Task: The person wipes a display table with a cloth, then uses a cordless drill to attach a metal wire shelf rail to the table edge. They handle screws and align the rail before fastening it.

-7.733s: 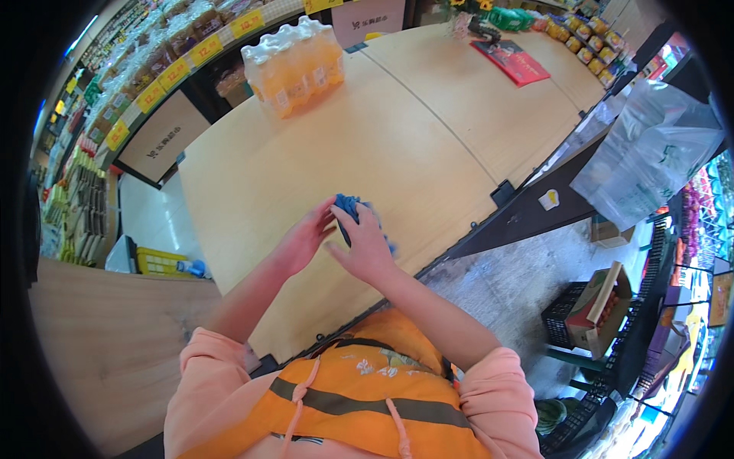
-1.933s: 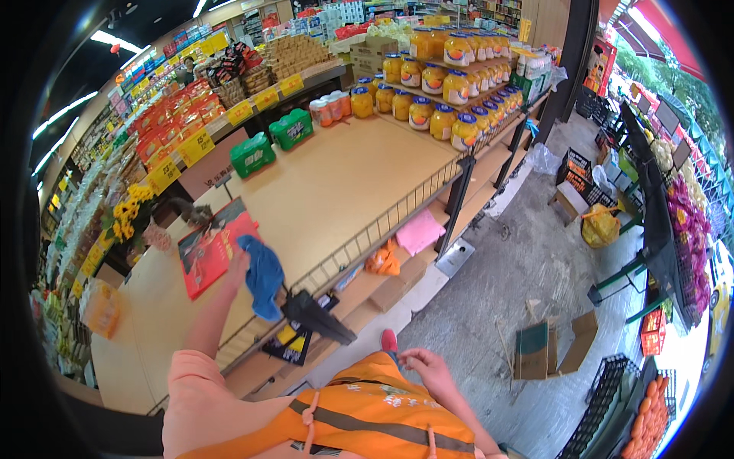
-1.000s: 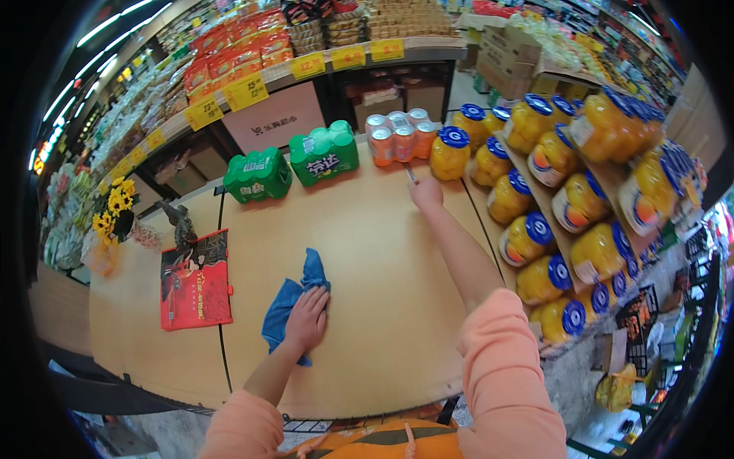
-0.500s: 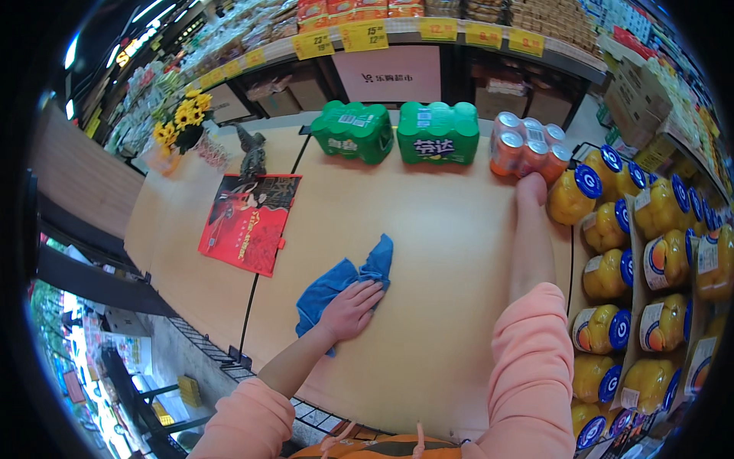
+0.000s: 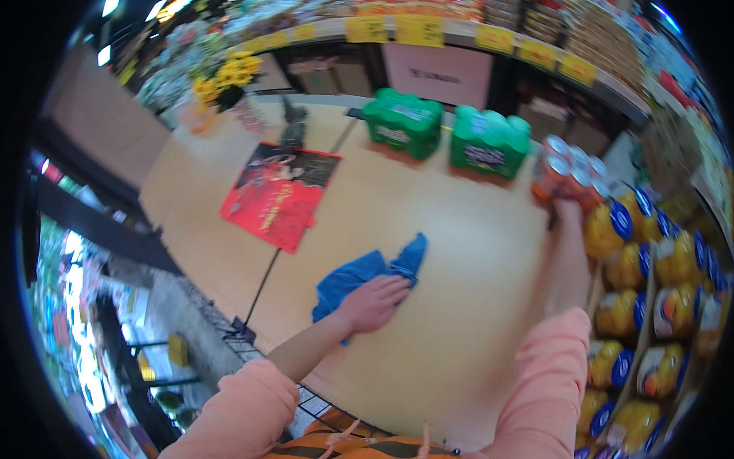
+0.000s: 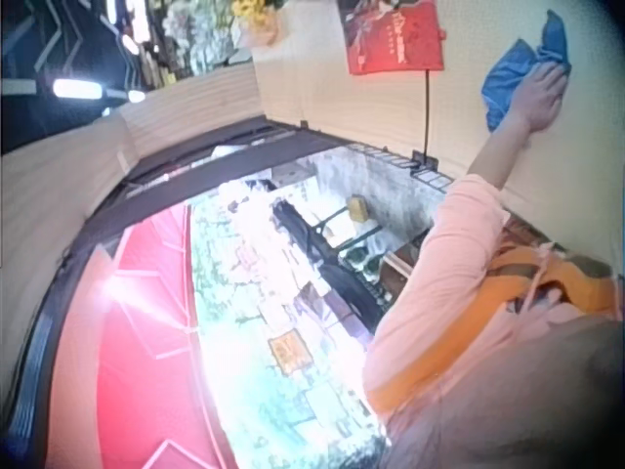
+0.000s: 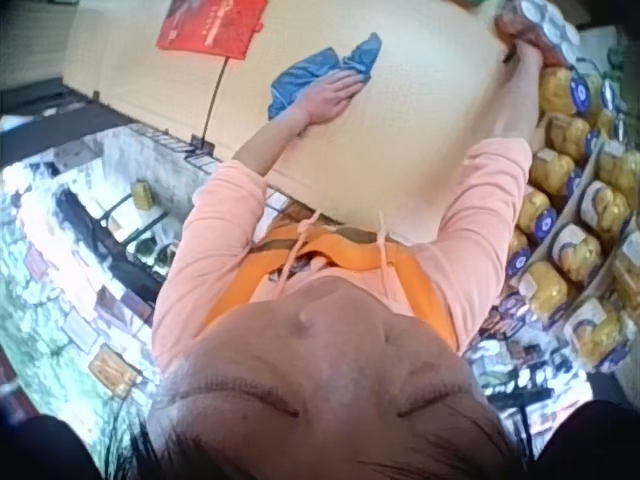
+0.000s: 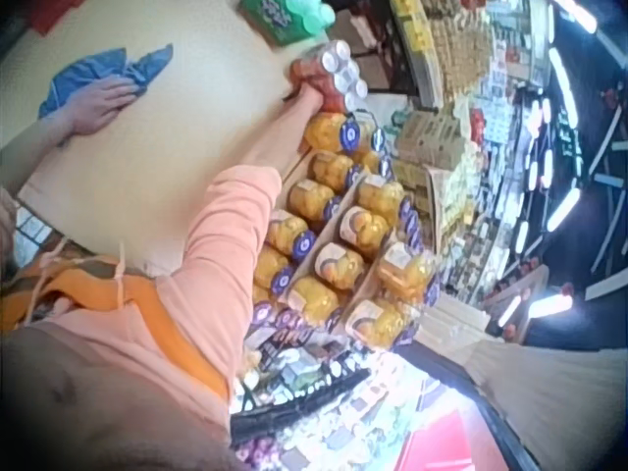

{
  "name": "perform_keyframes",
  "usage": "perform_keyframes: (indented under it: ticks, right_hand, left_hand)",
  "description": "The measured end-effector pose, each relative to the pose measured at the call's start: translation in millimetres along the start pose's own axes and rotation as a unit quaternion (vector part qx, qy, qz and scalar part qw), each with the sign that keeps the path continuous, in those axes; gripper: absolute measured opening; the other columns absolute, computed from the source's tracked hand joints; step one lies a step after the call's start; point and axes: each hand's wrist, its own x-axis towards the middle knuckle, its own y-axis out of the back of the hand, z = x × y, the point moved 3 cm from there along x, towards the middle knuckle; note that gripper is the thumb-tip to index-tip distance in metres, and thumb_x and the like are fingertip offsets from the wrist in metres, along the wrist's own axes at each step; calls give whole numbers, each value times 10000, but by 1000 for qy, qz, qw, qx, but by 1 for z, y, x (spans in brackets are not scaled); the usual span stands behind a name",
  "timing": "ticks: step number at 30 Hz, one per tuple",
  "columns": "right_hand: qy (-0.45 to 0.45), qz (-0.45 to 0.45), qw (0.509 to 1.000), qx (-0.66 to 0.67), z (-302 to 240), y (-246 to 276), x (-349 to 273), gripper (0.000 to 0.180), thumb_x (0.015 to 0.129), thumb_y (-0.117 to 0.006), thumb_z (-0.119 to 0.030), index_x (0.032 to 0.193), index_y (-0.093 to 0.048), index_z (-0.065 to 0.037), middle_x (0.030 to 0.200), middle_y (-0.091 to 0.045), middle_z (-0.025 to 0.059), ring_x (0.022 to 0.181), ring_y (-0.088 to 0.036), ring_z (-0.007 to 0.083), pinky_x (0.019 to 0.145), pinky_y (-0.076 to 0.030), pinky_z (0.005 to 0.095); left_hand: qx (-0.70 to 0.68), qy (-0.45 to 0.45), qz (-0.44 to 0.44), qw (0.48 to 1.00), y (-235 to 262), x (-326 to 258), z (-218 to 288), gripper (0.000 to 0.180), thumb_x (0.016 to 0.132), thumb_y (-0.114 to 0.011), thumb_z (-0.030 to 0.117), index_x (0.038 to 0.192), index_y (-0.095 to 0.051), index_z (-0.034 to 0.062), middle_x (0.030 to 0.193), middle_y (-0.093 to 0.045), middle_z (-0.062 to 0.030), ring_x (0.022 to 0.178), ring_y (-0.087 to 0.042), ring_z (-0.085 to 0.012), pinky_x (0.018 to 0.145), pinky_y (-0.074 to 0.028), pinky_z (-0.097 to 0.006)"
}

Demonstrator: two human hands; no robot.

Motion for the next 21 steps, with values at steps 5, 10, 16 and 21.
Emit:
perform_keyframes:
  ticks: [5, 10, 16, 21]
  right_hand:
    - [-74, 31, 996, 37, 5, 1, 2, 458, 788, -648, -445, 883, -669, 2, 753, -657, 101, 631, -631, 210, 551, -500, 338]
    - [-29, 44, 996, 72, -21, 17, -41, 257, 826, -633, -284, 777, -596, -34, 809, -619, 109, 661, -596, 234, 575, -487, 352]
    - [439, 331, 824, -136, -113, 54, -85, 212, 818, -624, -245, 871, -640, -40, 1032, -608, 153, 931, -592, 328, 778, -490, 397]
    - [240, 188, 946, -113, -110, 66, -69, 298, 847, -611, -312, 901, -681, -27, 860, -647, 180, 827, -627, 340, 740, -497, 413]
  left_hand:
    - [-10, -3, 28, 1000, -1, 6, 4, 435, 824, -545, 133, 1250, -555, 50, 1365, -497, -96, 1298, -424, -268, 1086, -335, -429]
    - [7, 8, 13, 1000, 2, 7, 5, 444, 840, -540, 151, 1278, -536, 72, 1390, -475, -76, 1314, -407, -244, 1101, -320, -423]
    - [8, 14, 3, 1000, 2, 7, 5, 452, 840, -542, 160, 1284, -530, 76, 1400, -466, -65, 1316, -403, -241, 1104, -314, -418]
    - [8, 19, 10, 1000, 1, 7, 3, 452, 834, -545, 158, 1280, -534, 80, 1398, -469, -61, 1313, -408, -236, 1102, -318, -415]
